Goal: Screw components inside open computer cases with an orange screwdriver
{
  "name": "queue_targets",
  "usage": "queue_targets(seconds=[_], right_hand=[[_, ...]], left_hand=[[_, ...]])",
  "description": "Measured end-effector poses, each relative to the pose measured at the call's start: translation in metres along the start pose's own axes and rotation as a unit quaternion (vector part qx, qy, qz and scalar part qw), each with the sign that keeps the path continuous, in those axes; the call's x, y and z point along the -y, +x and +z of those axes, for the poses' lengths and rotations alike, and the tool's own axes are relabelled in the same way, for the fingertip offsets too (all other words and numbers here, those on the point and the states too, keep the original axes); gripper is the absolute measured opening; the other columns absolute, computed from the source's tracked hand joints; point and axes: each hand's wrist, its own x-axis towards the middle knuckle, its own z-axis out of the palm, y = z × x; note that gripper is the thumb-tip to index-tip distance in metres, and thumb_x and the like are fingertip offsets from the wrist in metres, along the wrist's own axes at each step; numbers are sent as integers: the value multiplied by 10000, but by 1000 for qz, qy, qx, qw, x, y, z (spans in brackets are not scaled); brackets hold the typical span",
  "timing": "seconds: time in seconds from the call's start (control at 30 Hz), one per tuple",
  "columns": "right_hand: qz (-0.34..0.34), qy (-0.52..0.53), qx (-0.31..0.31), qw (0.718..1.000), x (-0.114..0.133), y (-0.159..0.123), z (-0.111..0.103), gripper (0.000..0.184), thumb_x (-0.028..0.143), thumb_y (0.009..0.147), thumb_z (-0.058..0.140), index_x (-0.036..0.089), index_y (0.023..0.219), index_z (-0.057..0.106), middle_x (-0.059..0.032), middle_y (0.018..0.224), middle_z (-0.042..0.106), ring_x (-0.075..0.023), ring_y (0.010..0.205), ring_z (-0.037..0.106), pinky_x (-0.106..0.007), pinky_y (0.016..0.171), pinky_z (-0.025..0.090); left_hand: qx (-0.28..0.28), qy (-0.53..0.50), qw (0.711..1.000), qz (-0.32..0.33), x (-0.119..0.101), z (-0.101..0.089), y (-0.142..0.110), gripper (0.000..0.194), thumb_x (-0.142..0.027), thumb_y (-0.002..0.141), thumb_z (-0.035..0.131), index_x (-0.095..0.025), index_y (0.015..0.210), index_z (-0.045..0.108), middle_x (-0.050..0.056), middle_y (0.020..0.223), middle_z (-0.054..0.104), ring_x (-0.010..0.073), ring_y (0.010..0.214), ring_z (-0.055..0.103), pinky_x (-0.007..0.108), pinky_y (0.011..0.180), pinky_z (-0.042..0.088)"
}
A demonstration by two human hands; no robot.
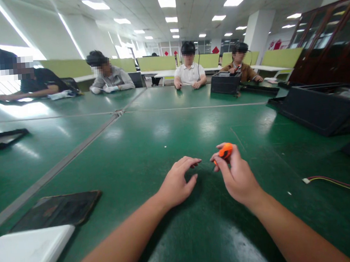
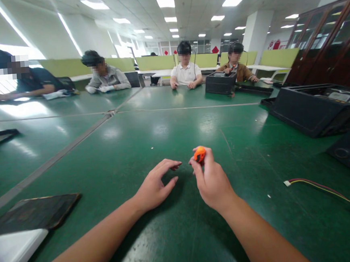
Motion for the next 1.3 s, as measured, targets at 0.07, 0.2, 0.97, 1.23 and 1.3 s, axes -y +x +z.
queue_targets(seconds=[0.07, 0.2, 0.97, 1.23, 1.3], right_hand=[[22, -33, 62, 997, -1, 2, 0, 203, 294, 995, 463, 222, 1185, 476, -37, 844, 698, -216, 693, 709, -373, 735, 545], [27, -34, 61, 997, -2, 3, -1, 207, 298, 996, 462, 213, 1184, 476, -69, 891, 722, -225, 699, 715, -392, 765, 544], [14, -27, 95, 995, -3, 0, 0, 187, 318, 981, 522, 241, 1148, 493, -15, 812, 719, -214, 661, 710, -329, 658, 547], [-17, 25, -27, 999, 6, -2, -7, 166, 388, 988, 547, 257, 1091, 550, -16, 924, 718, -159, 660, 682, -315, 699, 546], [-22, 49, -77, 996, 8, -3, -8, 175, 378, 982, 567, 262, 1112, 546, -12, 953, 730, -140, 611, 666, -311, 677, 548]], left_hand=[[1, 0, 1000, 0, 0, 0, 0, 423, -82, 837, 580, -210, 1240, 593, 83, 1152, 662, 220, 1086, 615, 426, 1020, 499], [6, 2, 1000, 3, 0, 0, 0, 411, -89, 840, 580, -217, 1230, 601, 83, 1164, 664, 221, 1088, 621, 424, 1024, 502], [12, 4, 1000, 17, -1, -1, 0, 424, -86, 820, 585, -224, 1220, 606, 83, 1181, 669, 233, 1134, 619, 432, 1035, 501], [15, 3, 1000, 18, -1, -1, 0, 420, -84, 832, 579, -226, 1227, 596, 82, 1169, 662, 223, 1104, 618, 419, 1020, 500], [18, 2, 1000, 18, -1, 0, 0, 417, -85, 836, 577, -223, 1230, 590, 80, 1170, 658, 217, 1098, 616, 418, 1020, 496]])
